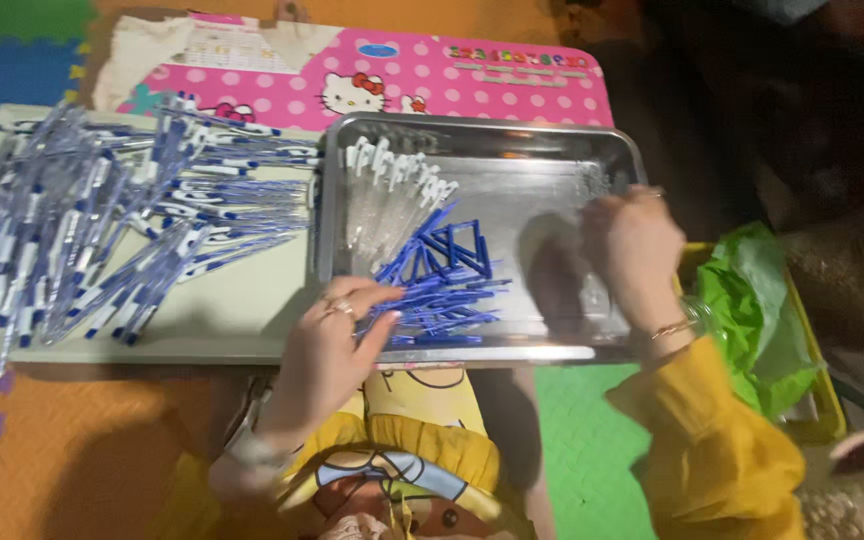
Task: The person assembles ballpoint pens by hand, inserting ink cartridges into blue and white plastic pen bodies on a metal tray.
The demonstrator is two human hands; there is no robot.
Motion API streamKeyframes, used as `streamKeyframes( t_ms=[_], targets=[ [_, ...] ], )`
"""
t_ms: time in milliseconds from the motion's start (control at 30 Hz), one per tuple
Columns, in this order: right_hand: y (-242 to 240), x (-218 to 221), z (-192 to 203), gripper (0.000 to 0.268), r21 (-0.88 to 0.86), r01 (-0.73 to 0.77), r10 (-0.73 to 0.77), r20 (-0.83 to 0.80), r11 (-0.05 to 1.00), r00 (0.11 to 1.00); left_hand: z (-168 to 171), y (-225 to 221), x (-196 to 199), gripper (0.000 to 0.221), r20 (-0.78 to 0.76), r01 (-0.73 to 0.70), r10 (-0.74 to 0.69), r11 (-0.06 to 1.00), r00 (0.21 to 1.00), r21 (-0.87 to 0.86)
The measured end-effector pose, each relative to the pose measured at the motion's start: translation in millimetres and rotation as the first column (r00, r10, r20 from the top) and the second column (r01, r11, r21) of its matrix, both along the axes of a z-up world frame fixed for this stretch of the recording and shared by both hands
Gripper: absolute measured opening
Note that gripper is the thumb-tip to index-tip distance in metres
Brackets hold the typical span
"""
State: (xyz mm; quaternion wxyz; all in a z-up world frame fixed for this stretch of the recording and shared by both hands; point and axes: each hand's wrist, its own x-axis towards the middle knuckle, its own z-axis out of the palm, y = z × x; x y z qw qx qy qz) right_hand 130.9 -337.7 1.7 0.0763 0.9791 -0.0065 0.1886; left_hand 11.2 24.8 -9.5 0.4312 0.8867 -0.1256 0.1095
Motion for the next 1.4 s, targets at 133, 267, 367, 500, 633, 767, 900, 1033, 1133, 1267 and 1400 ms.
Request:
streamKeyframes(
  t_ms=[133,267,367,500,633,767,900,1033,1133,1267,1400],
  targets=[
    [-42.8,45.9,-27.9,0.011,-0.294,-0.006,0.08,0.24,0.956,0.967,-37.3,47.0,-7.4,0.027,0.091,-0.199,0.189,0.974,0.978,0.112],
    [-60.1,74.4,-47.3,0.018,-0.213,0.087,-0.048,0.182,0.973,0.982,-46.1,91.9,-5.9,0.012,0.276,-0.353,0.329,0.935,0.903,0.042],
    [-53.2,69.6,-33.3,0.022,-0.057,0.112,-0.105,0.105,0.992,0.989,-38.7,128.1,-0.8,0.014,0.323,-0.485,0.412,0.854,0.852,0.188],
    [-43.1,50.8,-16.5,0.033,0.168,0.092,-0.102,0.052,0.982,0.993,-41.0,160.8,-0.3,0.03,0.469,-0.545,0.344,0.734,0.813,0.406],
    [-4.3,9.9,-3.6,0.029,0.268,-0.028,0.014,0.055,0.963,0.998,-50.4,165.2,4.4,0.027,0.487,-0.561,0.341,0.708,0.804,0.429],
    [62.5,-37.9,18.5,0.023,0.521,-0.192,0.248,-0.04,0.832,0.968,-31.6,157.0,11.5,0.022,0.551,-0.61,0.355,0.689,0.755,0.391],
    [130.0,-79.8,28.4,0.03,0.83,-0.213,0.528,-0.112,0.515,0.842,17.5,104.1,-1.2,0.017,0.334,-0.54,0.483,0.836,0.809,0.098],
    [184.2,-111.2,41.9,0.05,0.932,-0.122,0.632,-0.132,0.342,0.764,54.0,29.6,-20.9,0.037,0.091,-0.24,0.301,0.881,0.949,-0.408],
    [193.7,-115.9,29.3,0.022,0.974,-0.117,0.58,-0.018,0.194,0.815,54.3,3.2,-23.6,0.024,-0.189,-0.268,0.19,0.644,0.963,-0.717],
    [180.3,-115.6,20.9,0.013,0.982,0.114,0.476,-0.172,0.148,0.862,34.1,9.0,-18.8,0.018,-0.247,-0.36,0.265,0.754,0.932,-0.549],
    [165.4,-111.3,19.3,0.013,0.941,-0.036,0.38,-0.101,0.336,0.92,-0.8,10.0,-22.4,0.016,0.257,-0.41,0.486,0.862,0.835,-0.299]
  ],
)
